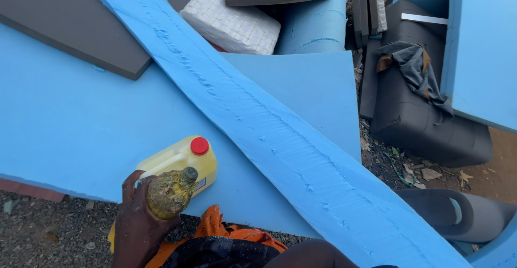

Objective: Refilling a small adhesive applicator from a larger jug and applying the adhesive to foam and furniture frame.

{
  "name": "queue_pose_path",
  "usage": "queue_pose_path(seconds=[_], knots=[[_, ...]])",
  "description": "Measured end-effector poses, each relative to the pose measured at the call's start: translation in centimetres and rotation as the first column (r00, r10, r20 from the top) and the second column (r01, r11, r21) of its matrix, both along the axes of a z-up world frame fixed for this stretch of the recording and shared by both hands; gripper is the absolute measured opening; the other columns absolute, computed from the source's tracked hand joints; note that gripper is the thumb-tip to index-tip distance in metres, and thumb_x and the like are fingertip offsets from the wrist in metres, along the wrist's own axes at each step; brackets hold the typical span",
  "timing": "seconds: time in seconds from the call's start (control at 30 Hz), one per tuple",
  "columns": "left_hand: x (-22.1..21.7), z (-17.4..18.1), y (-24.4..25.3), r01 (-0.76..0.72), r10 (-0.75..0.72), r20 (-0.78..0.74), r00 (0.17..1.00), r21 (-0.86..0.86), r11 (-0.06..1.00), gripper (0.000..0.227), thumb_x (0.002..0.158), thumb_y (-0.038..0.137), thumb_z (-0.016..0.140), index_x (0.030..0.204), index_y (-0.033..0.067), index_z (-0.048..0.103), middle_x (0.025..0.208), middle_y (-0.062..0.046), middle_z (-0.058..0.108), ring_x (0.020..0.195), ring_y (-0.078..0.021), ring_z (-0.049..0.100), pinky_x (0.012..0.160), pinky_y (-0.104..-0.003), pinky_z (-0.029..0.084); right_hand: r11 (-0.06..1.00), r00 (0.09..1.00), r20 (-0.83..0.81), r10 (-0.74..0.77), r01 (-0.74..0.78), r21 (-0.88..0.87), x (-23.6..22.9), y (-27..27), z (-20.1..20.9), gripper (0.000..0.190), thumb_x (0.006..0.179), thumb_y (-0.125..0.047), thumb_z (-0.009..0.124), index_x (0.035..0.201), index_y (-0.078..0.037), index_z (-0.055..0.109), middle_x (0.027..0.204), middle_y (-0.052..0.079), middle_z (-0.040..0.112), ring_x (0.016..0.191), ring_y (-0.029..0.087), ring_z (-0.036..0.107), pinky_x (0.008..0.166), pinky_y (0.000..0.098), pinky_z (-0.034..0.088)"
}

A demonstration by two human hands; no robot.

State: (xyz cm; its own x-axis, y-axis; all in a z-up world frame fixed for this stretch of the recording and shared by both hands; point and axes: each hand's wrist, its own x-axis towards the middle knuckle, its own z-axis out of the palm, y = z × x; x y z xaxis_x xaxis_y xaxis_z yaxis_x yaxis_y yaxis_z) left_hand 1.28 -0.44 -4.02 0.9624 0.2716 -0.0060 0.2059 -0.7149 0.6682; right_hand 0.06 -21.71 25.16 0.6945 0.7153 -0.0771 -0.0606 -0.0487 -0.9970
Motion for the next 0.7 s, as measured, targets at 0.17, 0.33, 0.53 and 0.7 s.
queue_pose_path(seconds=[0.17, 0.33, 0.53, 0.7], knots=[[0.3, 0.6, -2.1, -0.168, 0.164, -0.062, 0.985, -0.068, 0.983, 0.076, 0.081, 0.039, 0.097, 0.153, 0.0422, 0.074, 0.195, 0.024, 0.049, 0.128, -0.0327, 0.083, 0.109, -0.046, 0.065, 0.971, 0.972, -0.012, 0.236, -0.236, 0.048, 4.3, -0.9, -6.1, 0.024, 0.13, -0.04, 0.076, 0.138, -0.017, 0.074, 0.115, -0.005, 0.076, 0.103, 0.005, 0.07, 0.101, 0.0281, 0.057], [0.9, -0.3, -2.3, 0.046, -0.044, 0.063, 0.997, -0.022, 0.999, 0.119, 0.061, 0.033, 0.115, 0.167, 0.021, 0.061, 0.194, -0.009, 0.042, 0.154, -0.0449, 0.07, 0.11, -0.069, 0.062, 0.9, 0.813, 0.542, -0.211, 0.378, -0.216, 15.0, -6.4, -16.3, 0.06, 0.131, -0.05, 0.057, 0.085, -0.015, 0.073, 0.068, 0.0, 0.066, 0.061, 0.011, 0.058, 0.064, 0.0354, 0.047], [1.5, -1.1, -2.4, 0.046, -0.045, 0.023, 0.999, -0.05, 0.998, 0.121, 0.06, 0.027, 0.113, 0.169, 0.0243, 0.06, 0.199, -0.008, 0.039, 0.174, -0.0431, 0.054, 0.123, -0.067, 0.054, 0.915, 0.476, 0.852, 0.217, 0.204, -0.347, 18.0, -7.1, -18.9, 0.043, 0.131, -0.056, 0.053, 0.124, -0.018, 0.071, 0.104, 0.0, 0.079, 0.073, 0.023, 0.069, 0.061, 0.0444, 0.049], [1.3, -0.8, -1.5, 0.076, -0.077, -0.019, 0.997, -0.067, 0.995, 0.123, 0.066, 0.035, 0.115, 0.175, 0.027, 0.057, 0.204, -0.007, 0.032, 0.175, -0.0431, 0.054, 0.123, -0.07, 0.054, 0.958, 0.195, 0.938, 0.285, -0.033, -0.284, 20.7, -4.7, -20.5, 0.044, 0.134, -0.048, 0.057, 0.112, -0.011, 0.067, 0.094, 0.006, 0.065, 0.065, 0.029, 0.052, 0.06, 0.0443, 0.043]])
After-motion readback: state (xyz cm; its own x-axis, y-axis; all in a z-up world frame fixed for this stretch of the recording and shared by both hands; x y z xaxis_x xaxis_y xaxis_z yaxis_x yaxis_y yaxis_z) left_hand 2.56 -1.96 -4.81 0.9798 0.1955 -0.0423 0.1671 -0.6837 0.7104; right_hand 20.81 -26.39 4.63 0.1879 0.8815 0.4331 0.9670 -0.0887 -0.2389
